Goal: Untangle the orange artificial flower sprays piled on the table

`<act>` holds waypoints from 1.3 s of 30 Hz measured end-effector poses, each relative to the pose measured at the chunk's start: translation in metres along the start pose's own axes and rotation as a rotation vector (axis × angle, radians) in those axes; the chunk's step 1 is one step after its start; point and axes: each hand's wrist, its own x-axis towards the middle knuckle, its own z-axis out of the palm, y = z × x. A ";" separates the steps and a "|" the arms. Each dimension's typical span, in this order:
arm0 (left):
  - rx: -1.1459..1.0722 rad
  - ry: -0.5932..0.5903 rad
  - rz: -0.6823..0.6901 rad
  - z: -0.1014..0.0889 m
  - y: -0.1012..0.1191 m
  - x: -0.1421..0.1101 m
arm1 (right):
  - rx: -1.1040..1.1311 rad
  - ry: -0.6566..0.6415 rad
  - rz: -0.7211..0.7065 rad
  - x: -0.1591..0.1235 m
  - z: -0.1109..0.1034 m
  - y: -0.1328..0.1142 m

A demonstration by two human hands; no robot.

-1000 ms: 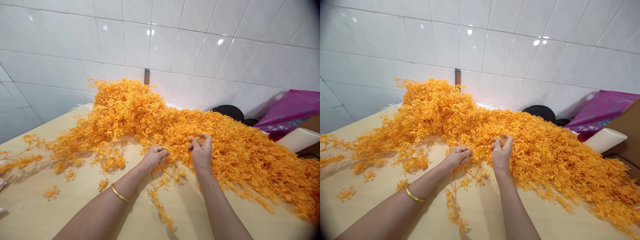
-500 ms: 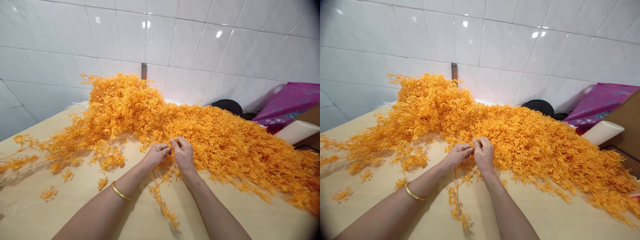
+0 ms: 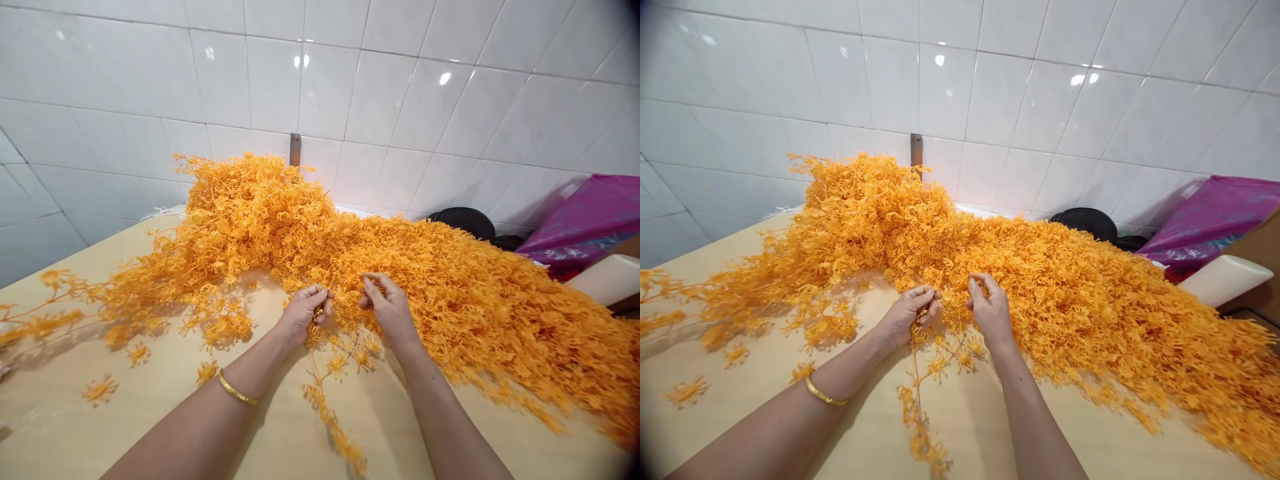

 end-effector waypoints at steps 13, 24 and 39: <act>0.125 -0.042 -0.051 0.004 0.000 -0.001 | -0.416 0.116 -0.296 -0.008 0.016 -0.004; -0.156 0.077 -0.032 0.003 0.007 -0.002 | -0.846 0.529 -0.322 0.006 -0.022 0.005; -0.191 0.128 0.075 0.029 0.034 0.002 | -0.096 -0.270 -0.289 -0.026 0.030 -0.012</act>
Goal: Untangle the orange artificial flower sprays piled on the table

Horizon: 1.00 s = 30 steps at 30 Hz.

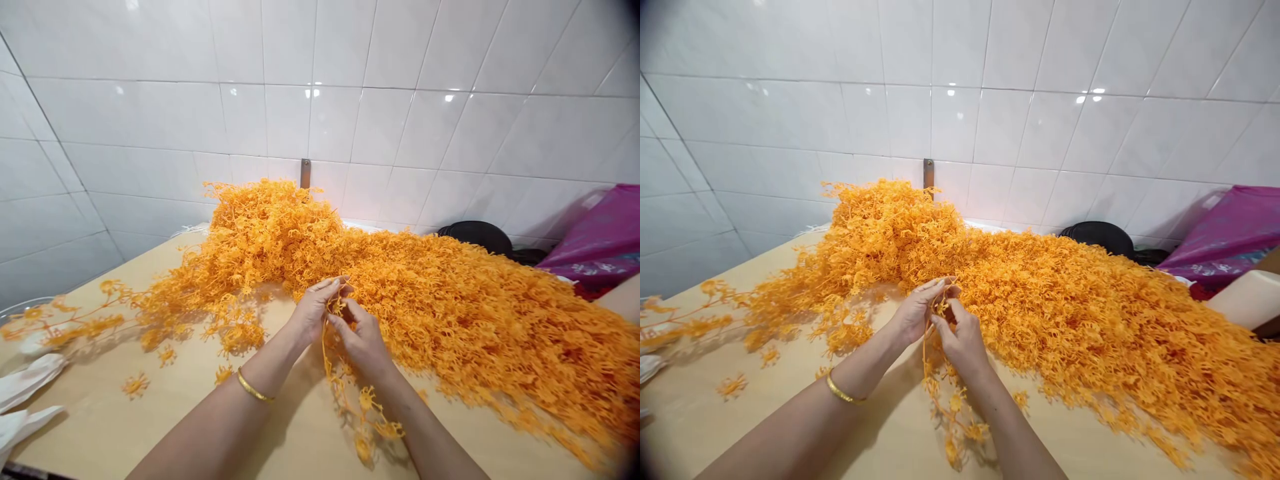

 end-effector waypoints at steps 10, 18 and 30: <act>0.398 0.118 0.085 -0.003 -0.012 -0.013 | 0.241 0.128 0.136 0.007 -0.013 0.016; 0.038 0.018 -0.099 -0.004 -0.022 0.002 | 0.277 0.078 0.097 0.010 -0.016 0.025; -0.021 0.165 0.041 -0.011 -0.034 0.008 | 0.282 0.038 0.192 0.009 -0.010 0.018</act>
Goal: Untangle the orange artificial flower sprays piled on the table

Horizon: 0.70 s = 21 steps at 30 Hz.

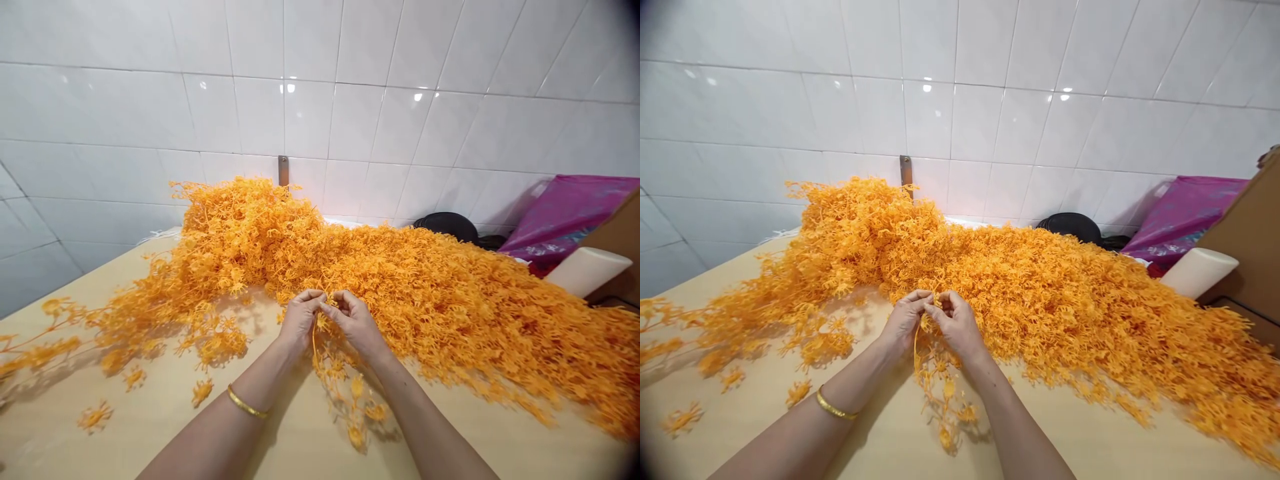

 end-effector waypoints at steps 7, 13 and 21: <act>-0.137 -0.134 -0.293 -0.002 0.007 -0.005 | -0.022 0.001 0.004 0.003 -0.005 0.005; -0.232 -0.258 -0.490 -0.009 0.010 0.002 | -0.017 -0.116 0.072 0.002 -0.004 0.008; -0.116 -0.104 -0.295 -0.007 0.001 0.002 | -0.238 -0.054 -0.040 0.002 -0.004 0.016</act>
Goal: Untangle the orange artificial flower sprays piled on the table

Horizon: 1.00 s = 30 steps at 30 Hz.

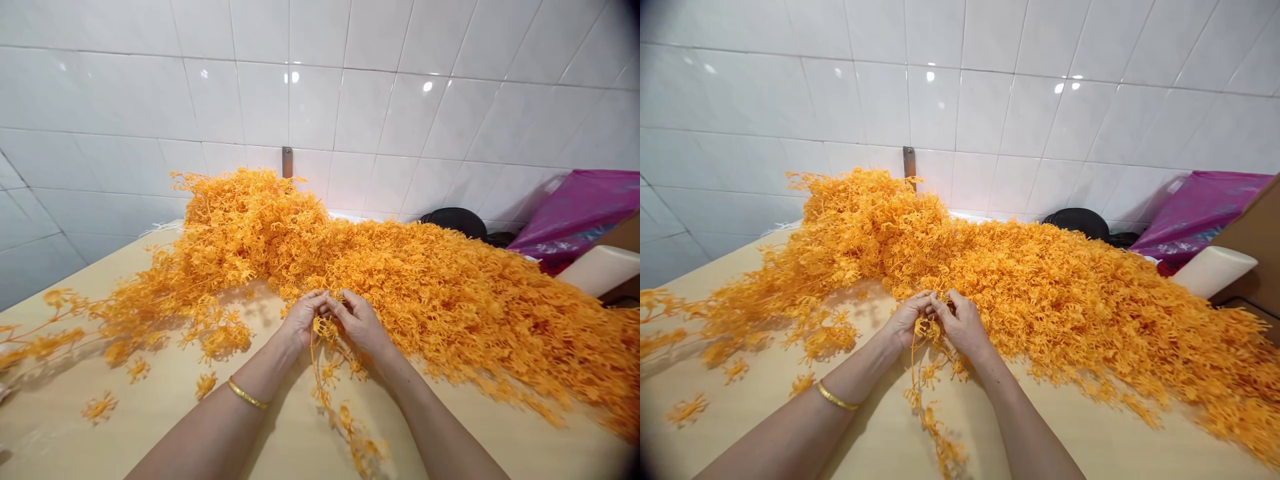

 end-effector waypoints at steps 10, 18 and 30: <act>-0.038 -0.273 -0.082 0.001 0.006 -0.005 | 0.194 0.048 0.040 -0.001 -0.002 -0.014; -0.166 -0.164 0.003 -0.007 0.016 -0.006 | 0.289 0.805 0.013 0.007 -0.054 -0.011; -0.206 -0.029 0.023 -0.008 0.022 -0.006 | -0.012 -0.015 0.001 -0.006 -0.011 -0.027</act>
